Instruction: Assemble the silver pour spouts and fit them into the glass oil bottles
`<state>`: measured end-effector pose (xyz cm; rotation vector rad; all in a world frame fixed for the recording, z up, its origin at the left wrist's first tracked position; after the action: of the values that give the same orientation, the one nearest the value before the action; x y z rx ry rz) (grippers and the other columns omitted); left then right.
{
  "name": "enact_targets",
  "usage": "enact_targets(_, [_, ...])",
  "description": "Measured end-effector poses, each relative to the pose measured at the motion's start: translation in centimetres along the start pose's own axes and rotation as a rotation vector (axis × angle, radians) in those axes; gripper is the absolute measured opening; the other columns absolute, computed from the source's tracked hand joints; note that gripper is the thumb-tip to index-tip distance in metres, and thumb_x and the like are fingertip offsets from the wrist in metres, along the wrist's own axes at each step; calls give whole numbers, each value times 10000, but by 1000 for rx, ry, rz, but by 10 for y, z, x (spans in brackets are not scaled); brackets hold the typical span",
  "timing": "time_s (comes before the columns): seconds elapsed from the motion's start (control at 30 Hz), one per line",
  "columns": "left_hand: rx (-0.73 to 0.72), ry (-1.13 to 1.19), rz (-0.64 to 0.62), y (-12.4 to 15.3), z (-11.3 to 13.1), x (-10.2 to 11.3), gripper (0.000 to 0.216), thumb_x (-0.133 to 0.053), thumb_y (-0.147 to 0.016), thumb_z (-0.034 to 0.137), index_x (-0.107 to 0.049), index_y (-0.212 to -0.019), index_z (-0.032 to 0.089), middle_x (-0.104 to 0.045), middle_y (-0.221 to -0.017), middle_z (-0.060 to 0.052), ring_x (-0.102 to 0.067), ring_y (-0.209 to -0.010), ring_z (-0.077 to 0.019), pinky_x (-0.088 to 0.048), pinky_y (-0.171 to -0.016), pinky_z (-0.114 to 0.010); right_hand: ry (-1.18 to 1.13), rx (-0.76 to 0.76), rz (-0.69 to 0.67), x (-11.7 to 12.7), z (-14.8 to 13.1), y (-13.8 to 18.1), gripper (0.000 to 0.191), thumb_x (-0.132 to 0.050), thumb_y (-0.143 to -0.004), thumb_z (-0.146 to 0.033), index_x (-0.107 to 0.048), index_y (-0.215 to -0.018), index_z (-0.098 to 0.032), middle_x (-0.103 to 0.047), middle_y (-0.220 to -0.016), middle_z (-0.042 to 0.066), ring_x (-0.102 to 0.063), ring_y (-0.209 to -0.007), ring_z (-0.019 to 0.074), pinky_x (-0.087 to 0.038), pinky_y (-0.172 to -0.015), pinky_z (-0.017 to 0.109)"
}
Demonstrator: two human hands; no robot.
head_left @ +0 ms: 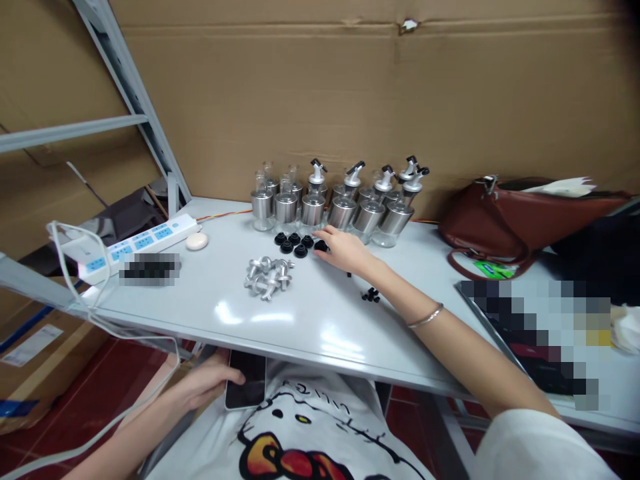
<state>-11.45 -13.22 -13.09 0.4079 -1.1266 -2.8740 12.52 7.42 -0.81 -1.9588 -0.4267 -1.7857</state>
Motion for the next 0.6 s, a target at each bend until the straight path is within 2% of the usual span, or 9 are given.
enact_targets(0.13, [66,45,91,-3,-4,4,328,-728,-602,48,-622,-908,102,-732,-831,-102,-701,-799,-220,-535,-764,-291,-11,-6,-10,-5,-1,-1,395,-467,-908,-360,-533,-1262,-198,-594,-1230,109,-618,-1040,283,-486,-757,335])
enact_targets(0.2, [61,49,125,-4,-5,6,341,-740,-610,67,-616,-925,104,-733,-816,-98,-704,-803,-222,-539,-768,-296,-9,-7,8,-7,-1,-3,415,-463,-908,-365,-512,-1284,-195,-599,-1225,109,-620,-1035,283,-484,-751,332])
enact_targets(0.3, [89,5,69,-5,-6,5,350,-722,-596,45,-608,-923,96,-732,-803,-99,-704,-761,-221,-540,-735,-300,-9,43,16,-10,-2,-7,451,-480,-904,-347,-453,-1336,-224,-594,-1240,105,-626,-1018,265,-472,-730,309])
enact_targets(0.4, [79,-25,-21,-4,-6,4,437,-686,-535,-20,-597,-948,93,-731,-850,-101,-702,-802,-231,-529,-745,-298,-6,68,4,-10,-2,-11,396,-507,-886,-283,-486,-1279,-241,-633,-1185,78,-634,-995,254,-453,-702,294])
enact_targets(0.5, [44,-16,-24,-5,-6,6,512,-665,-484,-49,-585,-965,107,-723,-900,-96,-691,-877,-250,-517,-786,-312,-9,18,19,-2,-1,-8,347,-469,-885,-219,-500,-1231,-207,-673,-1109,81,-645,-949,254,-431,-669,293])
enact_targets(0.6, [26,-24,-25,-7,-7,8,507,-657,-479,-46,-593,-954,118,-717,-911,-94,-679,-918,-262,-504,-839,-337,-45,5,38,7,-4,9,395,-472,-875,-200,-453,-1270,-197,-697,-1030,73,-649,-897,242,-411,-655,287])
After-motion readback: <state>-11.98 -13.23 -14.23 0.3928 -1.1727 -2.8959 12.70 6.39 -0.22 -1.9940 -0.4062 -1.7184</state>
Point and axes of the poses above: each hand's wrist, its own y-axis away from the middle knuckle, its own x-axis out of the back of the hand, z = x × y, the point moved 4 cm from there along -y, towards the middle knuckle
